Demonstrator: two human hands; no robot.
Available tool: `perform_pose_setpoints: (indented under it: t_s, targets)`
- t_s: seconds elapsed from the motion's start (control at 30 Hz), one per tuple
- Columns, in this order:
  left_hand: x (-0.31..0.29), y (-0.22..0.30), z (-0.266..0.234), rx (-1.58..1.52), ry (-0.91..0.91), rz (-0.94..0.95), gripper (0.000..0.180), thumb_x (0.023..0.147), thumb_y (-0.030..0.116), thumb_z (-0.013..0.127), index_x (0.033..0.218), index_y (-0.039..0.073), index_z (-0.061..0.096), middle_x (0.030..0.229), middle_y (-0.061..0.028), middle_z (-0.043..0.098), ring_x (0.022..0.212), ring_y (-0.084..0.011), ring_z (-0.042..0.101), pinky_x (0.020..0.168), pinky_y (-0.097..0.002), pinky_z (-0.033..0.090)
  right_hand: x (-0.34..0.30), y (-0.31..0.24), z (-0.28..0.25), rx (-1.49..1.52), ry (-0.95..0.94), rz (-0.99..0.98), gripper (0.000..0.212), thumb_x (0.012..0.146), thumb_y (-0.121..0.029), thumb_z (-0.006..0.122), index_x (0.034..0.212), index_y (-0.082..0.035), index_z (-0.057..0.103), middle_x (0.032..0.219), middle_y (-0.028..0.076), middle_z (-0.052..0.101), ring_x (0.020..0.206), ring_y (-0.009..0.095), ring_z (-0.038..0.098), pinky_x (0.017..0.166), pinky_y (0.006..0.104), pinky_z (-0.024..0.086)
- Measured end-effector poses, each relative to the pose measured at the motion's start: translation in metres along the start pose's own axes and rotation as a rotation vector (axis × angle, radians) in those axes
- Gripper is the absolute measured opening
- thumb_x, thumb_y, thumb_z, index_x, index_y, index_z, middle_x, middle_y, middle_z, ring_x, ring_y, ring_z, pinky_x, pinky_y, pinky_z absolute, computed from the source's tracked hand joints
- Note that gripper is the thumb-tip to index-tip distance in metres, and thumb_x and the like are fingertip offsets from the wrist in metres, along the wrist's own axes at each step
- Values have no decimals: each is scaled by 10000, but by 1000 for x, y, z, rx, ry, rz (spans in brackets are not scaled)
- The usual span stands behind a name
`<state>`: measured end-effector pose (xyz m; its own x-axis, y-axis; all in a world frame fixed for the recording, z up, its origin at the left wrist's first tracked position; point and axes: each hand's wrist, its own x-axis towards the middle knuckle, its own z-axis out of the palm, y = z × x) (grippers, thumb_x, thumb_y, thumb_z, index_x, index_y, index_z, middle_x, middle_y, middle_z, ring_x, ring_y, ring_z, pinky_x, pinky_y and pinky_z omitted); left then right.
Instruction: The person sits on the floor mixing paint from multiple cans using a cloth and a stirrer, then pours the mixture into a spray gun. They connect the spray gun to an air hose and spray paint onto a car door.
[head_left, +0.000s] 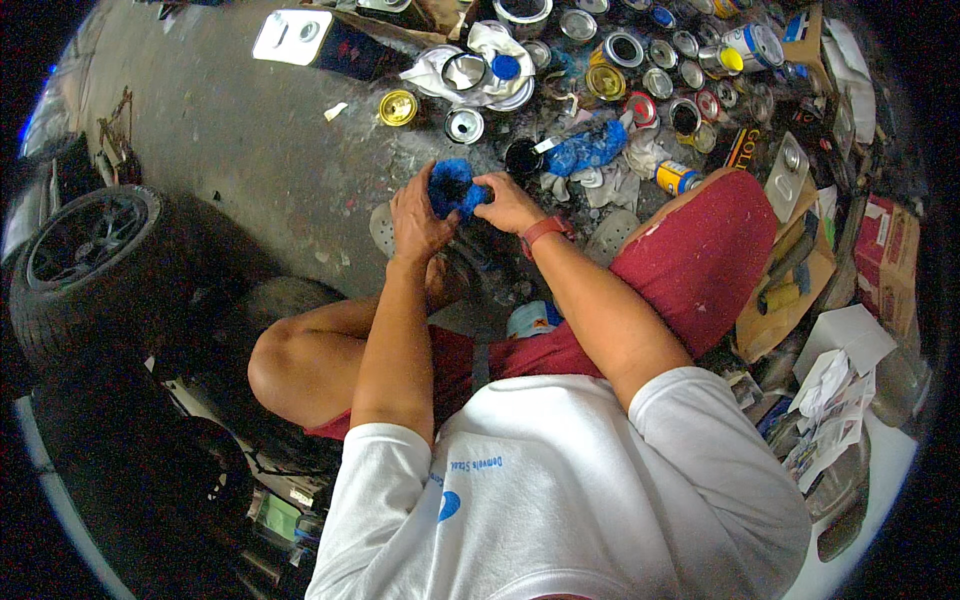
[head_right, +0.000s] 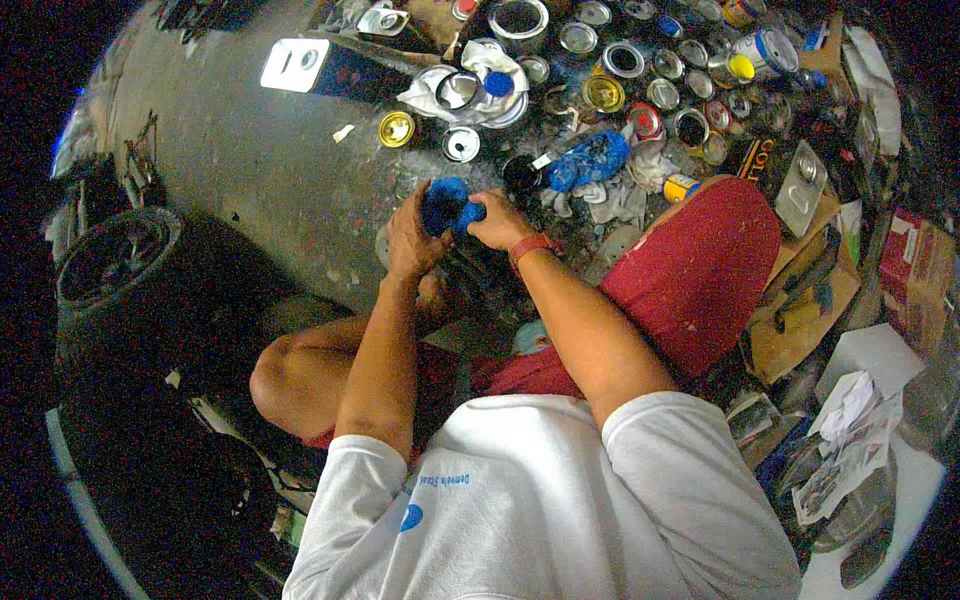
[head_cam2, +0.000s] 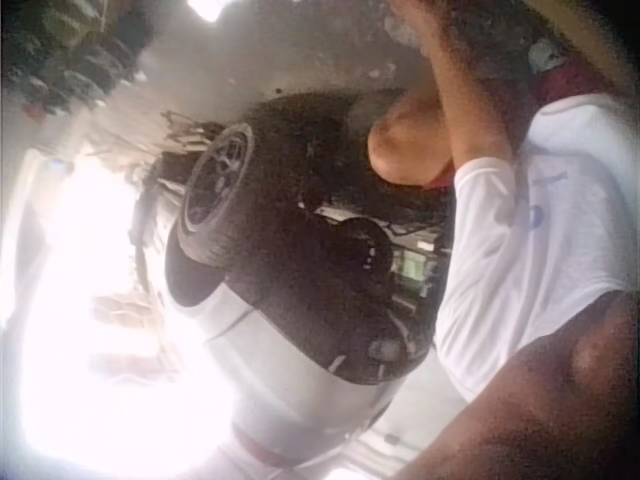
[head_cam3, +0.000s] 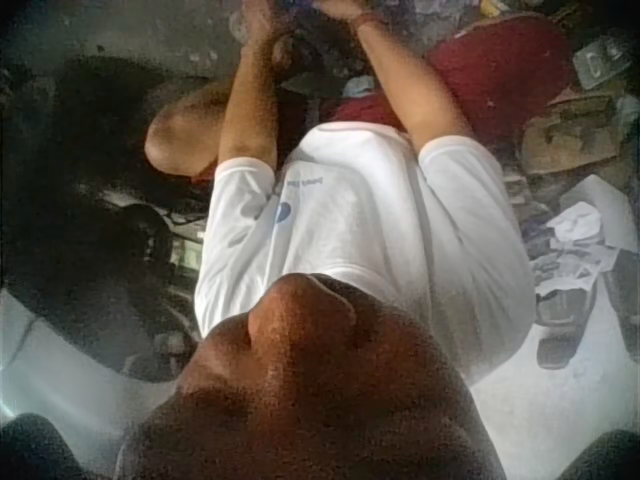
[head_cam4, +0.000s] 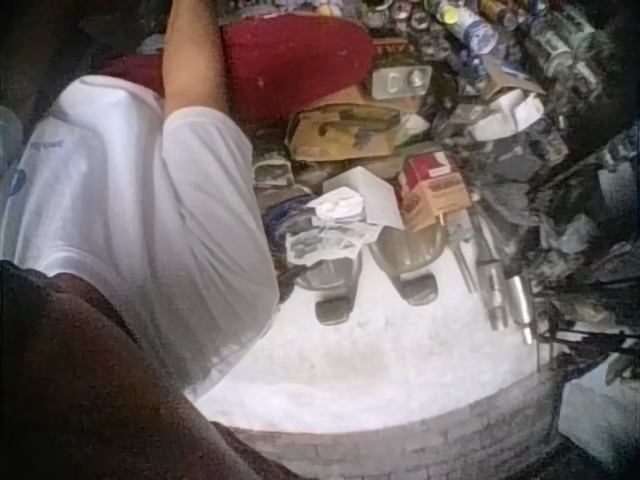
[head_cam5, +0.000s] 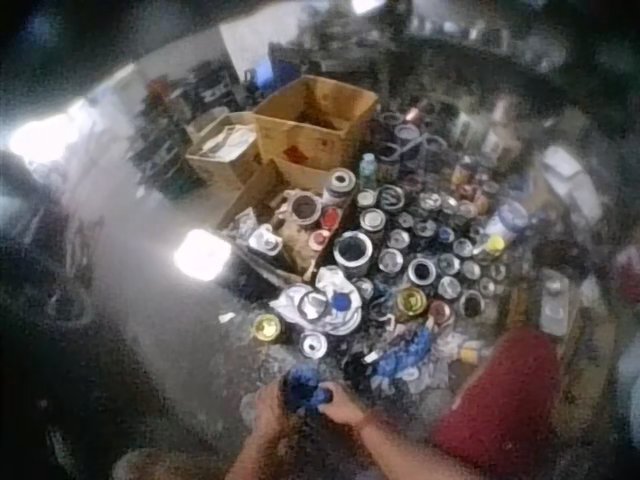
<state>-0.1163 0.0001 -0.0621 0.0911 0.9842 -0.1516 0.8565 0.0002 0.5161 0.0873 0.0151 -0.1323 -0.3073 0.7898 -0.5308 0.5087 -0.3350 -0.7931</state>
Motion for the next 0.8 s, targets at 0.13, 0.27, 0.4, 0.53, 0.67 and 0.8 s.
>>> perform_pose_setpoints:
  t_s: [0.13, 0.27, 0.4, 0.53, 0.67, 0.8]
  targets:
    - [-4, 2, -7, -14, -9, 3, 979, 688, 186, 919, 1572, 137, 499, 1442, -182, 657, 1326, -414, 619, 1138, -532, 456, -5, -1, 10, -123, 124, -91, 641, 806, -233, 834, 1396, -59, 656, 1532, 223, 536, 1459, 389, 506, 1233, 443, 414]
    - [-6, 4, -7, 58, -37, 45, 974, 686, 214, 936, 1561, 152, 513, 1426, -154, 655, 1325, -407, 607, 1123, -529, 463, -4, -4, 8, -99, 110, -90, 604, 803, -227, 831, 1357, -54, 663, 1450, 212, 604, 1417, 366, 560, 1204, 439, 451]
    - [-9, 6, -7, 112, -70, 20, 1024, 684, 233, 952, 1597, 174, 493, 1446, -139, 630, 1335, -405, 588, 1124, -534, 462, -4, -3, 3, 86, 20, 25, 591, 832, -185, 807, 1385, -48, 651, 1324, 179, 700, 1292, 328, 659, 1112, 437, 524]
    - [-12, 7, -9, 150, -93, -11, 1056, 682, 250, 964, 1622, 205, 484, 1484, -135, 596, 1360, -402, 567, 1139, -541, 453, -4, -2, 4, 82, 3, 16, 574, 862, -150, 781, 1413, -59, 649, 1322, 148, 724, 1246, 298, 687, 1079, 427, 543]
    - [-15, 10, -9, 170, -84, -31, 1027, 673, 254, 973, 1592, 203, 517, 1483, -132, 594, 1374, -391, 555, 1174, -539, 421, -3, 1, 5, 161, -80, 71, 565, 873, -120, 765, 1426, -77, 658, 1336, 137, 720, 1252, 277, 682, 1087, 409, 539]
    - [-15, 12, -12, 193, -95, -40, 1011, 652, 270, 989, 1552, 159, 543, 1492, -137, 590, 1386, -393, 545, 1216, -539, 379, -3, 12, 14, 196, -10, 24, 576, 861, -67, 765, 1415, -69, 606, 1261, 134, 722, 1191, 265, 687, 1054, 403, 548]
